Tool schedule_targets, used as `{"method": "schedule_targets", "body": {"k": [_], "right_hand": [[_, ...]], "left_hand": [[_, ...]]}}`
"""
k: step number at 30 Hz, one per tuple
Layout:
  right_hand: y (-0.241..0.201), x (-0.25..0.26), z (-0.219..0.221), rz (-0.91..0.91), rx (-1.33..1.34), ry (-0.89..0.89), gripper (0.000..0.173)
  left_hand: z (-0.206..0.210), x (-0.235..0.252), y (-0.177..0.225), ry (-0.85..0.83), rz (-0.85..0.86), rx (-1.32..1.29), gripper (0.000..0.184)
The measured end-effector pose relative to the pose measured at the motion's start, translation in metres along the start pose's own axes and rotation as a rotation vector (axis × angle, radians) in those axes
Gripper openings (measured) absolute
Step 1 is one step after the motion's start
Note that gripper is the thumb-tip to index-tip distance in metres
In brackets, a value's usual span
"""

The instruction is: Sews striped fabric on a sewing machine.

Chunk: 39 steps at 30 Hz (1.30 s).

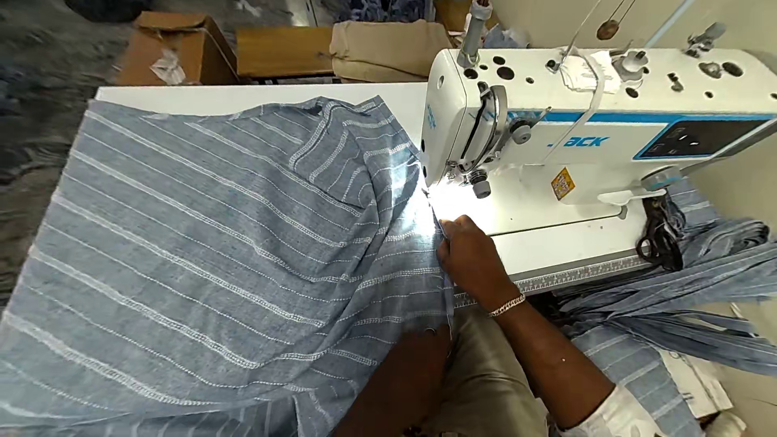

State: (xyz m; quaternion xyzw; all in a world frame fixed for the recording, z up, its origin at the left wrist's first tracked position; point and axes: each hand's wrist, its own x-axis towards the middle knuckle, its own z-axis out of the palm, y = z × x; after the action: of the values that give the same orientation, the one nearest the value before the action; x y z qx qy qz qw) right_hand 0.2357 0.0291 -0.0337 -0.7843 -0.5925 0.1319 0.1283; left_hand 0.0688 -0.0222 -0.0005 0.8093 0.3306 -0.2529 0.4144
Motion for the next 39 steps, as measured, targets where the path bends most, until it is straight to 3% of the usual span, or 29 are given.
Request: {"method": "schedule_targets", "body": {"k": [7, 15, 23, 27, 39], "right_hand": [[0.000, -0.002, 0.001, 0.001, -0.001, -0.004, 0.039], [0.001, -0.003, 0.001, -0.008, -0.018, -0.003, 0.039], [0.002, -0.005, 0.001, -0.005, -0.008, -0.005, 0.041], [0.003, -0.006, 0.001, -0.016, -0.009, 0.008, 0.039], [0.005, -0.008, 0.001, -0.019, 0.008, -0.003, 0.041]], "left_hand": [[0.005, 0.004, 0.001, 0.006, 0.007, 0.019, 0.045], [0.003, 0.003, 0.000, -0.003, 0.050, 0.070, 0.043], [0.005, 0.006, -0.002, -0.021, 0.105, 0.104, 0.028], [0.004, 0.008, -0.001, -0.038, 0.099, 0.122, 0.030], [-0.015, 0.022, -0.002, 0.102, 0.019, 0.188, 0.020]]}}
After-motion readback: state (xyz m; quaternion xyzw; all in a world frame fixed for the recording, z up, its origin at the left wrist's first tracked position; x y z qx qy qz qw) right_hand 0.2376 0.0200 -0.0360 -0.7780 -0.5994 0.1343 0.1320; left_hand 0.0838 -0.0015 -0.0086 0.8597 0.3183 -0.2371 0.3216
